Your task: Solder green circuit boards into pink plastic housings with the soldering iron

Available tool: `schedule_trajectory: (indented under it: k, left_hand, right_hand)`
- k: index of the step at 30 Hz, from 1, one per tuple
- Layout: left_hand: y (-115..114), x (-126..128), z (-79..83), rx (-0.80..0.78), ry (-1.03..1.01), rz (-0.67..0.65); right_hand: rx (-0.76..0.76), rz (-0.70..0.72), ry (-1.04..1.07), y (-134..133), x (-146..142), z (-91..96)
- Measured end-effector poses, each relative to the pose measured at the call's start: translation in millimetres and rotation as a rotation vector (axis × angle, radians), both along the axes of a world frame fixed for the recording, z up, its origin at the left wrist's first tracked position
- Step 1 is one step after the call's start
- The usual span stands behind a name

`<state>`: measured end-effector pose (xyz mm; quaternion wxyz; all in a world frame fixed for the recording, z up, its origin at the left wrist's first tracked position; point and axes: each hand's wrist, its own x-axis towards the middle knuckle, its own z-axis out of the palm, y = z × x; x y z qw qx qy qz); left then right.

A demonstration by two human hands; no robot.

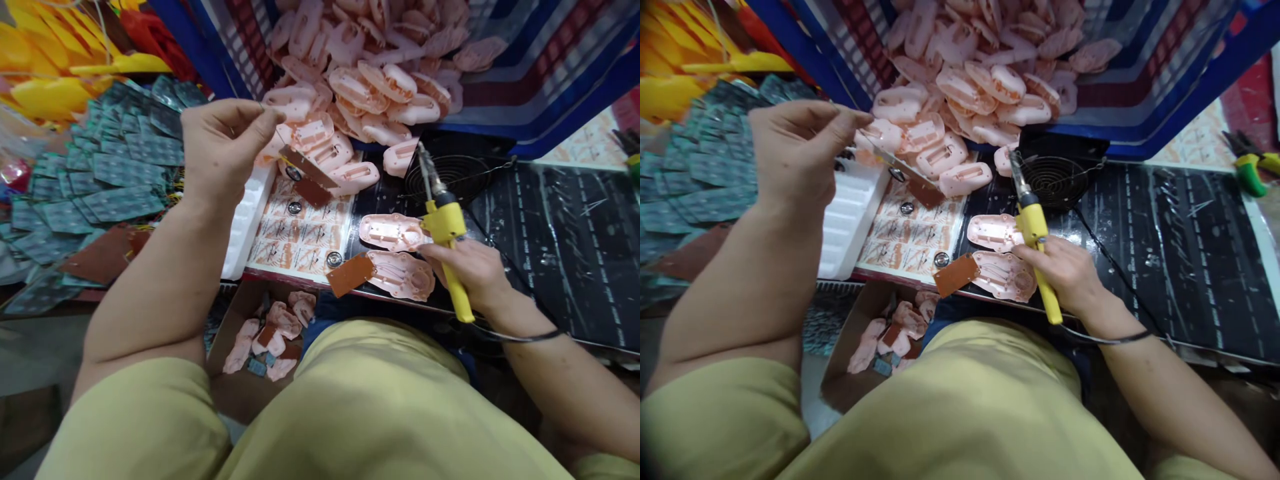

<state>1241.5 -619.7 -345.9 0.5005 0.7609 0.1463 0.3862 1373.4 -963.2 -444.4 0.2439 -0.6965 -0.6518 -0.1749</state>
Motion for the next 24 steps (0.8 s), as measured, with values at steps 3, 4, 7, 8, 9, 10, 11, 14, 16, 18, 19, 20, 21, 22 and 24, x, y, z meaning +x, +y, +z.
schedule_trajectory:
  k: [3, 4, 7, 8, 9, 10, 11, 14, 16, 18, 19, 20, 21, 22, 24]
  left_hand:
    - [-13, 7, -2.0, -0.104, 0.006, -0.118]
    - [-18, 10, -5.7, -0.183, 0.051, -0.167]
    - [-34, 21, -20.5, -0.431, 0.258, -0.249]
    - [-39, 24, -24.9, -0.499, 0.308, -0.252]
    - [-44, 27, -28.3, -0.559, 0.329, -0.252]
    - [-49, 29, -30.4, -0.611, 0.328, -0.258]
    - [-54, 31, -31.2, -0.656, 0.313, -0.274]
    - [-69, 35, -28.7, -0.791, 0.272, -0.339]
    - [-81, 36, -26.4, -0.881, 0.237, -0.370]
    - [-94, 38, -26.2, -0.975, 0.174, -0.395]
    - [-100, 39, -26.9, -1.022, 0.138, -0.403]
    - [-106, 39, -28.1, -1.067, 0.107, -0.401]
    - [-112, 40, -29.6, -1.108, 0.083, -0.389]
    - [-116, 40, -31.3, -1.146, 0.065, -0.365]
    - [-123, 39, -34.7, -1.210, 0.035, -0.293]
  right_hand:
    - [-0.060, 0.060, -0.049, 21, 10, -0.2]
    - [-0.074, 0.070, -0.064, 26, 12, -0.5]
    - [-0.102, 0.068, -0.110, 33, 13, -1.0]
    - [-0.111, 0.058, -0.121, 31, 13, -0.9]
    - [-0.120, 0.045, -0.129, 29, 12, -0.5]
    - [-0.130, 0.031, -0.134, 25, 11, 0.0]
    - [-0.146, 0.019, -0.137, 21, 10, 0.6]
    - [-0.160, 0.015, -0.099, 10, 5, 3.3]
    - [-0.076, 0.007, -0.011, 6, -1, 6.5]
    - [0.058, -0.023, 0.121, 8, -10, 11.6]
    - [0.123, -0.037, 0.183, 10, -16, 14.6]
    - [0.179, -0.046, 0.233, 14, -21, 17.6]
    - [0.225, -0.049, 0.269, 18, -27, 20.4]
    - [0.267, -0.053, 0.289, 22, -32, 22.8]
    - [0.337, -0.073, 0.298, 29, -39, 25.3]
